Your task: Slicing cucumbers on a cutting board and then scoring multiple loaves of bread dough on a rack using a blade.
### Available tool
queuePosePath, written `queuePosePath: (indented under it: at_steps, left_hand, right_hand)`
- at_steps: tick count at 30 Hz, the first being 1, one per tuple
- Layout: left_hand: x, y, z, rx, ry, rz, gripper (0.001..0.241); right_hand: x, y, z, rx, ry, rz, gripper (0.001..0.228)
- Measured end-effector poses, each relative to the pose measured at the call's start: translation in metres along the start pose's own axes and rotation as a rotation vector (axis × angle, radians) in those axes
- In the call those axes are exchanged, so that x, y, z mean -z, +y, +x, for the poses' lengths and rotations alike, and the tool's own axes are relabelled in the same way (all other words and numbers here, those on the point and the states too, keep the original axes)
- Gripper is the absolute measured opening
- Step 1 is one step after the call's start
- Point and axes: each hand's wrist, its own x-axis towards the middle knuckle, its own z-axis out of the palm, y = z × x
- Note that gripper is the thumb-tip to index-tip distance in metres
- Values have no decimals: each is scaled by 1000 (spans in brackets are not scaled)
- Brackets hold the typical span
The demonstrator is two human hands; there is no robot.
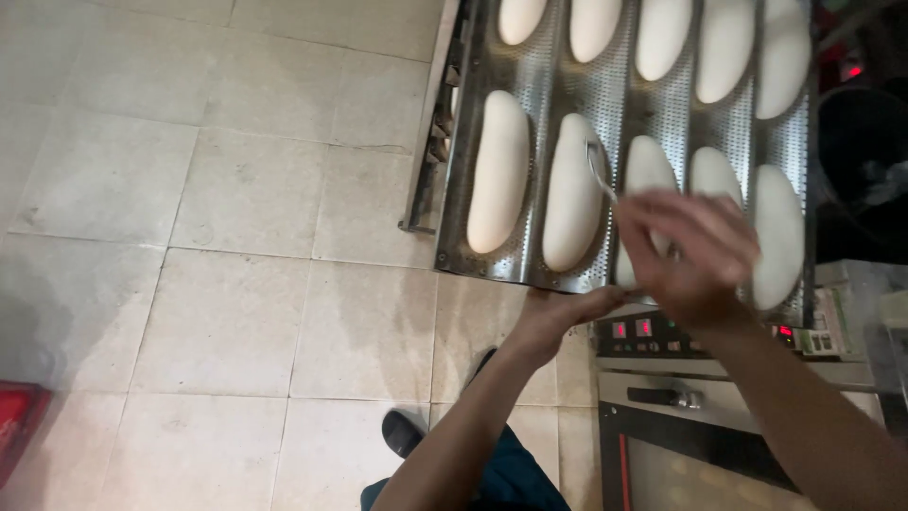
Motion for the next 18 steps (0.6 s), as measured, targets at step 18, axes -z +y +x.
queuePosePath:
  at_steps: [18]
  left_hand:
    - [21, -15, 8, 41, 0, 108, 46]
  right_hand:
    - [35, 67, -147, 300, -767, -366, 37]
